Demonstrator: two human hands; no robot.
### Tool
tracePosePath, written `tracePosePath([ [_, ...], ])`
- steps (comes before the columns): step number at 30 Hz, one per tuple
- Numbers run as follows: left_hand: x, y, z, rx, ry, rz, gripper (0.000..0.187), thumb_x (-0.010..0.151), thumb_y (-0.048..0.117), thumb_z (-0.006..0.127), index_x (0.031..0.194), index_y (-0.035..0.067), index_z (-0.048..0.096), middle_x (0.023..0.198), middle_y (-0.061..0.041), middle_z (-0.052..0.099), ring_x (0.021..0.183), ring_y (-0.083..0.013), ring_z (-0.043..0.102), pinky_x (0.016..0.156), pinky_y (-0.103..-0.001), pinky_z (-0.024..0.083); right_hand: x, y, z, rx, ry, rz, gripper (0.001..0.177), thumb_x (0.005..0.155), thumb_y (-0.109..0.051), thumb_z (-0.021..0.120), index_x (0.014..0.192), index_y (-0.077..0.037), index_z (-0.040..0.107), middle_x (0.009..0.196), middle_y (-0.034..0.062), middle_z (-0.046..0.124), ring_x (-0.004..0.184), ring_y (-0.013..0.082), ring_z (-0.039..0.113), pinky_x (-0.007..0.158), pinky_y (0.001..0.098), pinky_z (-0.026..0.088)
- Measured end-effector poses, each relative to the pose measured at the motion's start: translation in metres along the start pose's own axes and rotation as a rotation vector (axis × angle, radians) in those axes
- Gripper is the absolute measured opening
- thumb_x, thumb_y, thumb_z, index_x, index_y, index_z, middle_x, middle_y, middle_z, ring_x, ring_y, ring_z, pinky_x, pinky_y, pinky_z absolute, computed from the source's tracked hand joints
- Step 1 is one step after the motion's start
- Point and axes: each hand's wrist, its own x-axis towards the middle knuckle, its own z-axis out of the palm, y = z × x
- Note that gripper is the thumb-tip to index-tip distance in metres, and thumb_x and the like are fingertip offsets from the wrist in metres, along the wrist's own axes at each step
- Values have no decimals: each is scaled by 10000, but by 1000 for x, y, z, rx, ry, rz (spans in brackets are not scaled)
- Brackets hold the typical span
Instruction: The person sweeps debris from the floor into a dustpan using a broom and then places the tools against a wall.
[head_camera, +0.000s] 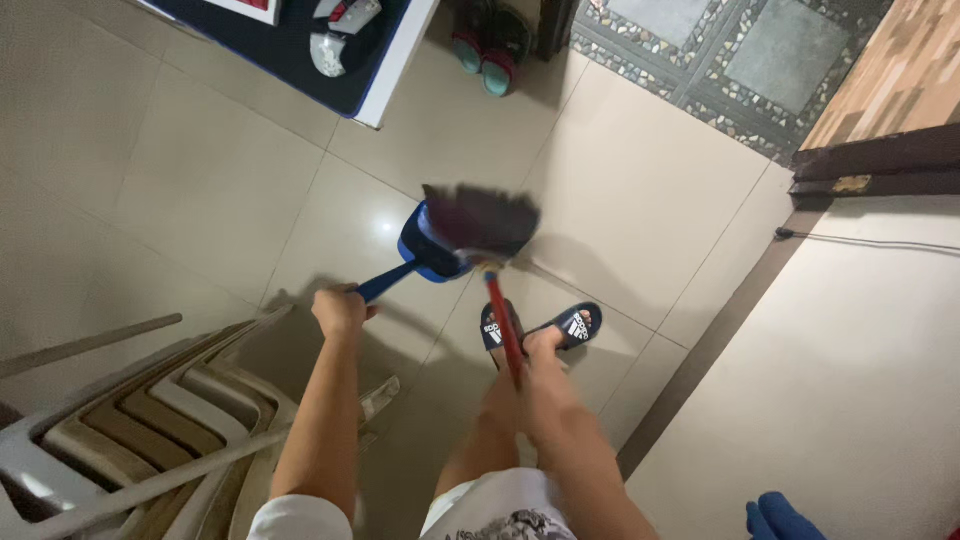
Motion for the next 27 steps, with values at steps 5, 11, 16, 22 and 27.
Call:
tracePosePath([
  [5, 26, -31, -19, -165, 3, -34, 211, 904, -119, 577, 1078, -83, 690, 994, -215, 704, 707, -293, 765, 530, -338, 614, -90, -11, -101, -247, -126, 36, 905, 801, -309, 840, 1592, -370, 405, 1216, 37, 675, 1099, 179, 637, 971, 343, 487],
  [11, 55, -92, -79, -44, 45, -10, 153, 942, -73, 622, 1020, -193, 676, 960, -268, 732, 690, -292, 755, 517, -370, 621, -71, -19, -217, -393, 290, 172, 832, 904, -103, 665, 1632, -252, 291, 862, 137, 688, 596, 218, 625, 553, 399, 527],
  [16, 61, -125, -98, 35, 91, -78, 179, 903, -23, 634, 1039, -87, 731, 913, -229, 732, 648, -280, 726, 533, -390, 589, 70, -9, -149, -277, 304, 147, 407, 857, -123, 657, 1256, -51, 622, 756, 172, 695, 620, 291, 694, 573, 429, 570],
  [22, 69, -138, -90, 71, 162, -129, 184, 890, -46, 660, 1044, -133, 713, 910, -234, 742, 668, -249, 735, 546, -359, 581, 68, 3, 48, -292, 108, 75, 388, 851, -189, 683, 1210, -43, 671, 896, 194, 760, 814, 294, 763, 717, 415, 590],
  [27, 64, -140, -84, 126, 99, -121, 202, 955, 10, 653, 1037, -168, 703, 919, -242, 747, 691, -255, 712, 562, -375, 568, -27, 0, 88, -334, -134, -107, 480, 821, -182, 684, 1293, -107, 633, 979, 187, 769, 896, 272, 757, 782, 402, 577],
])
